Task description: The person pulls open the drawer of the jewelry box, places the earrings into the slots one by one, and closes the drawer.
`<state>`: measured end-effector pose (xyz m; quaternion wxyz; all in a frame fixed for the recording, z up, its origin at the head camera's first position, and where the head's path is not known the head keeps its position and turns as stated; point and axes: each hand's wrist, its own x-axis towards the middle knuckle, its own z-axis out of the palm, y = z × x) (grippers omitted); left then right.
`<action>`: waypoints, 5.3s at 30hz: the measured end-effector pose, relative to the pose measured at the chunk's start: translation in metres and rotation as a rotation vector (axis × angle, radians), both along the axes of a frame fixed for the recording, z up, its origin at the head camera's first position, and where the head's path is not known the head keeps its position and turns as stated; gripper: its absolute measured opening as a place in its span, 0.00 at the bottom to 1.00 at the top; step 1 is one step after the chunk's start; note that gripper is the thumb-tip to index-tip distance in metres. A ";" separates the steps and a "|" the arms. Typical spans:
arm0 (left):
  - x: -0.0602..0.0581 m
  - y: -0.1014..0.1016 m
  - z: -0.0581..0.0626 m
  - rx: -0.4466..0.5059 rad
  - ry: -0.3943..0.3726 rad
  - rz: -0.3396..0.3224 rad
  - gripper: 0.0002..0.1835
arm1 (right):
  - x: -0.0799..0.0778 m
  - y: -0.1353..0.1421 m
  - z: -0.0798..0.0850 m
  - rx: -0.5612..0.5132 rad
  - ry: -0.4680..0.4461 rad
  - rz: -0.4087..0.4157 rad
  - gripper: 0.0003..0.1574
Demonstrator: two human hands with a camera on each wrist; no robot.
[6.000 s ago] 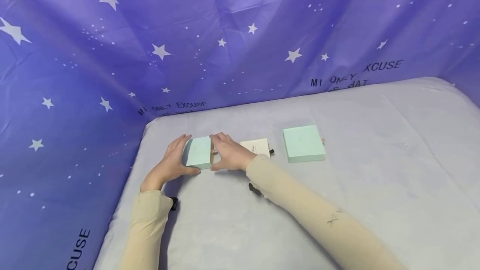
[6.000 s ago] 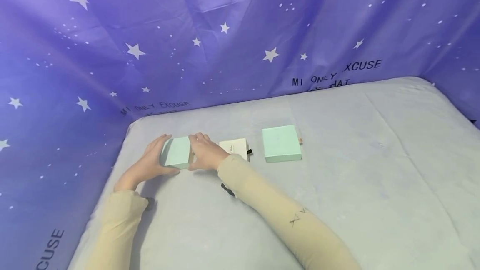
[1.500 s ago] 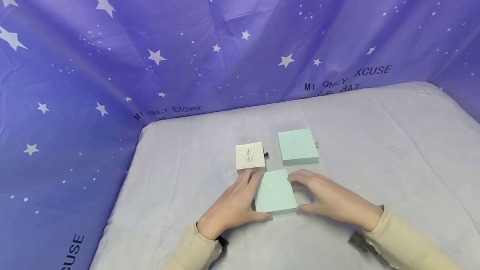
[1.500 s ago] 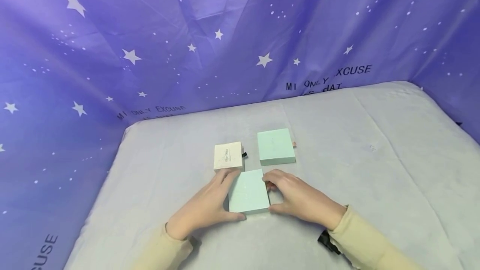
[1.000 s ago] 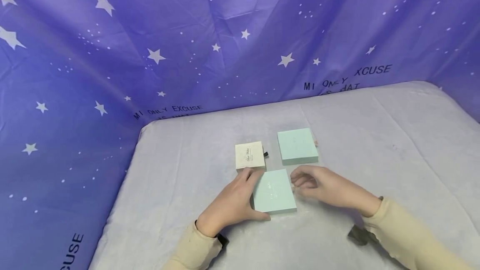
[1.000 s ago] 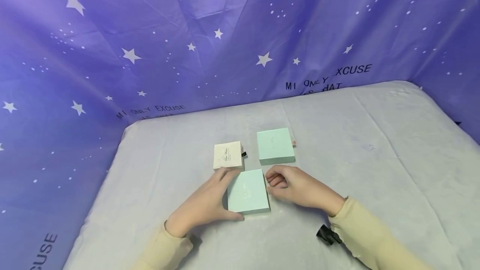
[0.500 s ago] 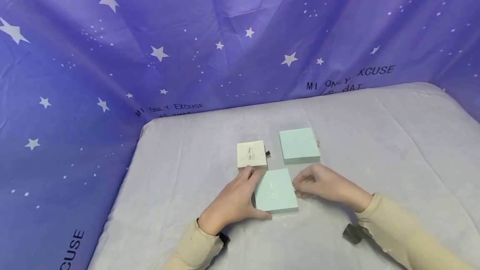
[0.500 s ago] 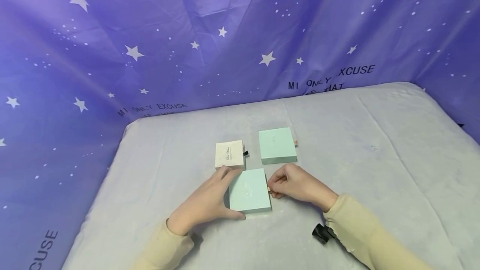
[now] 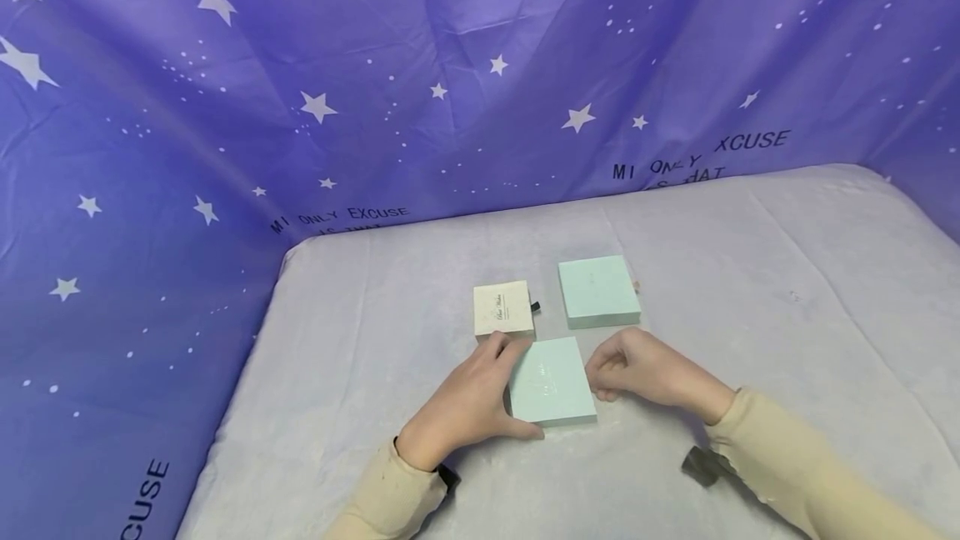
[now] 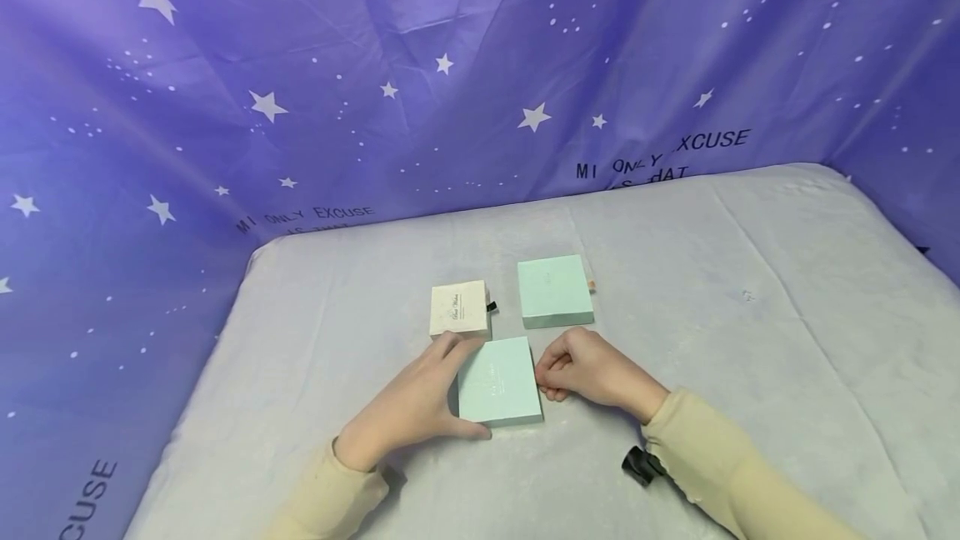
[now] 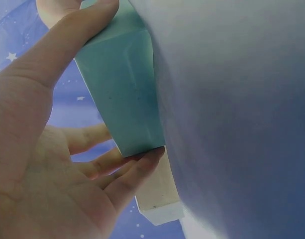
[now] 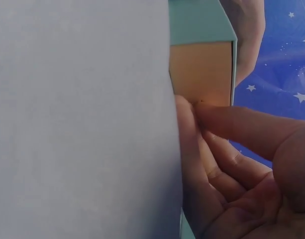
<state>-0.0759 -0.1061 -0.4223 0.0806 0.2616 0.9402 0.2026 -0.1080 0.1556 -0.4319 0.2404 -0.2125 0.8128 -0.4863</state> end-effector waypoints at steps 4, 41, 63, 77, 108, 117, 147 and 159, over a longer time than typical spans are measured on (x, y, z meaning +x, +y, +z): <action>0.000 0.001 0.001 -0.014 0.005 0.000 0.59 | 0.000 0.002 -0.001 -0.015 -0.030 -0.004 0.07; 0.000 -0.002 0.000 -0.029 0.027 -0.008 0.57 | -0.002 0.052 0.006 0.060 -0.021 -0.006 0.08; 0.000 -0.003 0.002 -0.033 0.038 -0.011 0.58 | -0.002 0.062 0.014 0.190 0.148 -0.027 0.08; 0.001 -0.003 0.003 -0.023 0.029 -0.014 0.57 | -0.005 0.094 0.013 0.397 0.459 -0.216 0.13; 0.003 -0.003 0.003 -0.022 0.006 -0.006 0.57 | -0.034 0.178 -0.010 0.607 0.653 -0.365 0.25; 0.001 0.000 0.004 -0.021 0.008 -0.023 0.58 | -0.036 0.187 -0.005 0.678 0.598 -0.348 0.21; 0.000 0.000 0.000 -0.025 0.001 -0.009 0.59 | -0.043 0.200 0.005 0.682 0.467 -0.410 0.15; 0.000 0.000 0.001 -0.029 0.002 -0.009 0.59 | -0.041 0.196 0.004 0.696 0.530 -0.399 0.08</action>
